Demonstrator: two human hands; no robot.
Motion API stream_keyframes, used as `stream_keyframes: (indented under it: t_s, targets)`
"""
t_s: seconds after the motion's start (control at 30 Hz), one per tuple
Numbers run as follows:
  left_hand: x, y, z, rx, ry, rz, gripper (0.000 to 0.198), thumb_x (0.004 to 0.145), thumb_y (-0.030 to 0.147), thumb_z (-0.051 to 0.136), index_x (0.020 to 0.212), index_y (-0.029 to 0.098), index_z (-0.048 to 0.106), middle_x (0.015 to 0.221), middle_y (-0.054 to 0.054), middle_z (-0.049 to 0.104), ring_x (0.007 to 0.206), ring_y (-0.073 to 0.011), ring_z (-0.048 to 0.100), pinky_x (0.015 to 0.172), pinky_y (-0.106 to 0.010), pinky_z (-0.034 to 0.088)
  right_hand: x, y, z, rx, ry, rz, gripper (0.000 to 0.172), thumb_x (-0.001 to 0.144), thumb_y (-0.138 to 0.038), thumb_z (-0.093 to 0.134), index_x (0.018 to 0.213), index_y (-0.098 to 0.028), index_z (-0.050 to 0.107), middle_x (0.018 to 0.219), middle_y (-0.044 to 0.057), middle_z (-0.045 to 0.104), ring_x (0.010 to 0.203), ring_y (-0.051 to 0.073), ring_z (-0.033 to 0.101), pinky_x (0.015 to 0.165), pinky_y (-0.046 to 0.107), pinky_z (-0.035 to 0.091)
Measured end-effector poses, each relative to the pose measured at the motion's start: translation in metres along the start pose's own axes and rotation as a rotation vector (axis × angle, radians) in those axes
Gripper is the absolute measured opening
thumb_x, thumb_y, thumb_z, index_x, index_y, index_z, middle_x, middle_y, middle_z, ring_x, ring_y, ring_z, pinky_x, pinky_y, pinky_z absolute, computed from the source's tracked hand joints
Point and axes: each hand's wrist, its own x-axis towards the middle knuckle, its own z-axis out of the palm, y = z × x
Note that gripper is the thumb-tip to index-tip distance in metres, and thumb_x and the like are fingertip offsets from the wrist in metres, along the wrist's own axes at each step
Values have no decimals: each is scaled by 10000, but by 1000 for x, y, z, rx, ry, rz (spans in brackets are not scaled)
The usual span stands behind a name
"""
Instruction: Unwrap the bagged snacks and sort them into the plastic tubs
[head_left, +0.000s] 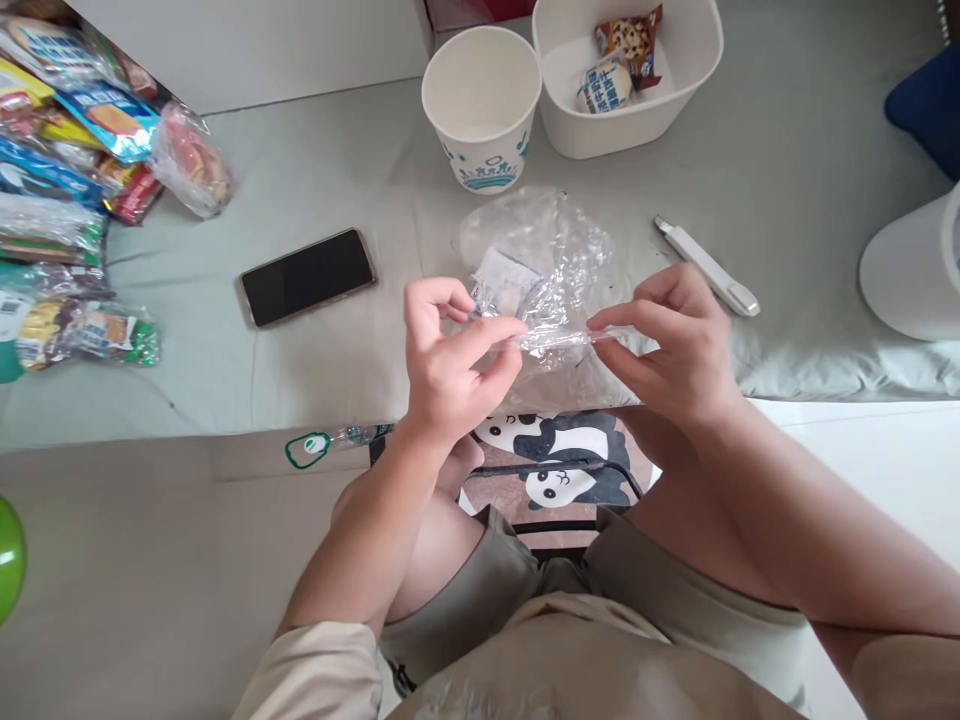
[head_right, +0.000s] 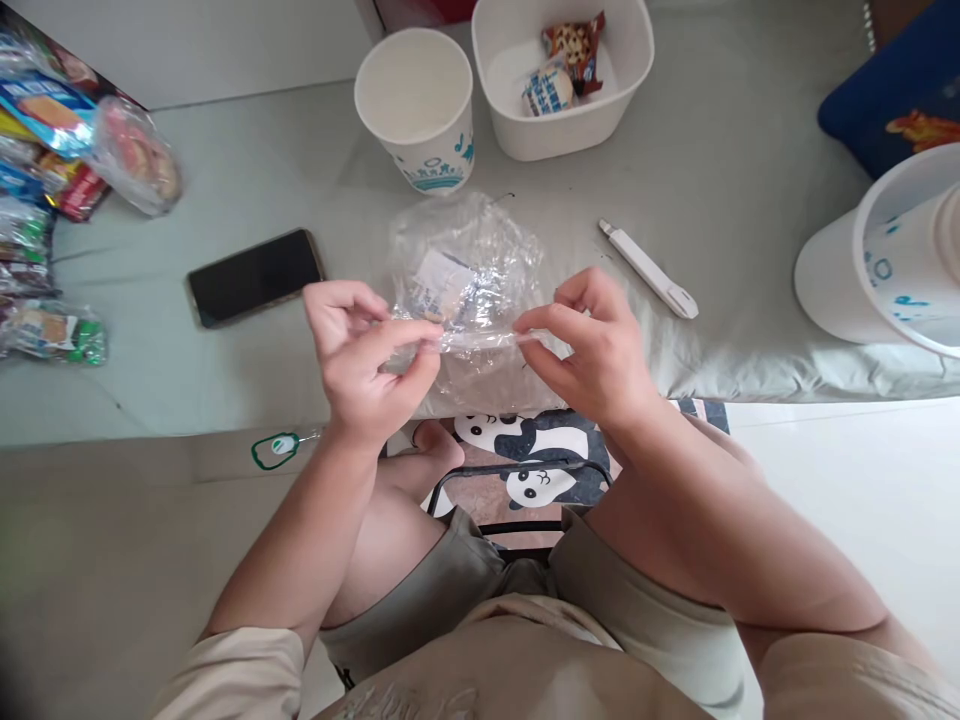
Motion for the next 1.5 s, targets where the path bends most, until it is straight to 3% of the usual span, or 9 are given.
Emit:
stream_keyframes:
  t_s: [0.1, 0.2, 0.4, 0.6, 0.7, 0.9, 1.1, 1.3, 1.5]
  targets:
    - [5, 7, -4, -93, 43, 25, 105, 910, 208, 624, 880, 278, 696, 1122, -79, 629, 1138, -276, 646, 978, -495, 563, 2, -4, -5, 43, 38, -78, 176, 879, -404, 724, 754, -280, 719, 1065, 113, 668, 1127, 333, 668, 969, 559, 560]
    - [9, 18, -5, -238, 54, 52, 72, 993, 281, 563, 972, 291, 631, 962, -7, 726, 1061, -225, 727, 1126, -528, 514, 2, -17, -11, 353, -53, -87, 274, 881, -476, 730, 721, -275, 633, 921, 64, 728, 1038, 311, 732, 1071, 598, 519]
    - [1, 16, 11, -382, 148, -223, 174, 1040, 299, 586, 1214, 297, 580, 940, 9, 680, 620, -78, 660, 556, -211, 528, 7, -37, -5, 866, 61, 544, 229, 881, -434, 800, 975, -310, 632, 641, -63, 618, 483, 111, 545, 500, 273, 478]
    - [-7, -7, 23, -580, -29, -775, 448, 989, 665, 577, 1267, 319, 514, 975, -21, 676, 816, -180, 761, 689, -287, 590, 15, -27, 6, 1190, -192, 947, 537, 638, -552, 952, 998, -263, 678, 839, 0, 713, 815, 205, 714, 740, 354, 590]
    - [1, -4, 18, -712, -36, -982, 573, 954, 692, 613, 1393, 375, 427, 1135, -42, 708, 1013, -251, 782, 800, -373, 622, 12, -23, 9, 1072, -320, 913, 350, 710, -412, 930, 758, -196, 659, 698, -9, 622, 663, 130, 606, 644, 292, 514]
    - [13, 8, 9, -1014, -305, -1242, 691, 710, 552, 907, 1233, 250, 571, 1117, -81, 784, 1009, -295, 791, 769, -357, 644, 10, -23, 12, 992, -126, 829, 284, 791, -368, 836, 727, -212, 607, 679, -20, 567, 664, 122, 576, 649, 293, 498]
    - [2, -8, 9, -961, -250, -1127, 380, 729, 302, 885, 985, 241, 612, 915, 3, 766, 709, -158, 761, 625, -268, 618, 10, -18, 3, 696, -114, 690, 170, 790, -283, 821, 827, -214, 671, 737, -2, 680, 704, 153, 670, 683, 303, 567]
    - [3, -12, 2, -987, -379, -984, 382, 767, 408, 883, 1000, 242, 631, 942, -21, 789, 710, -176, 767, 651, -307, 650, 7, 7, -8, 948, -272, 732, 435, 775, -667, 793, 870, -247, 731, 772, 35, 765, 731, 217, 751, 702, 377, 653]
    - [2, -9, 3, -830, -510, -1023, 384, 815, 475, 850, 1012, 208, 658, 773, -26, 779, 637, -177, 752, 591, -283, 621, 13, -1, -12, 708, -392, 691, 251, 801, -414, 826, 814, -173, 758, 687, 25, 717, 611, 142, 663, 594, 278, 566]
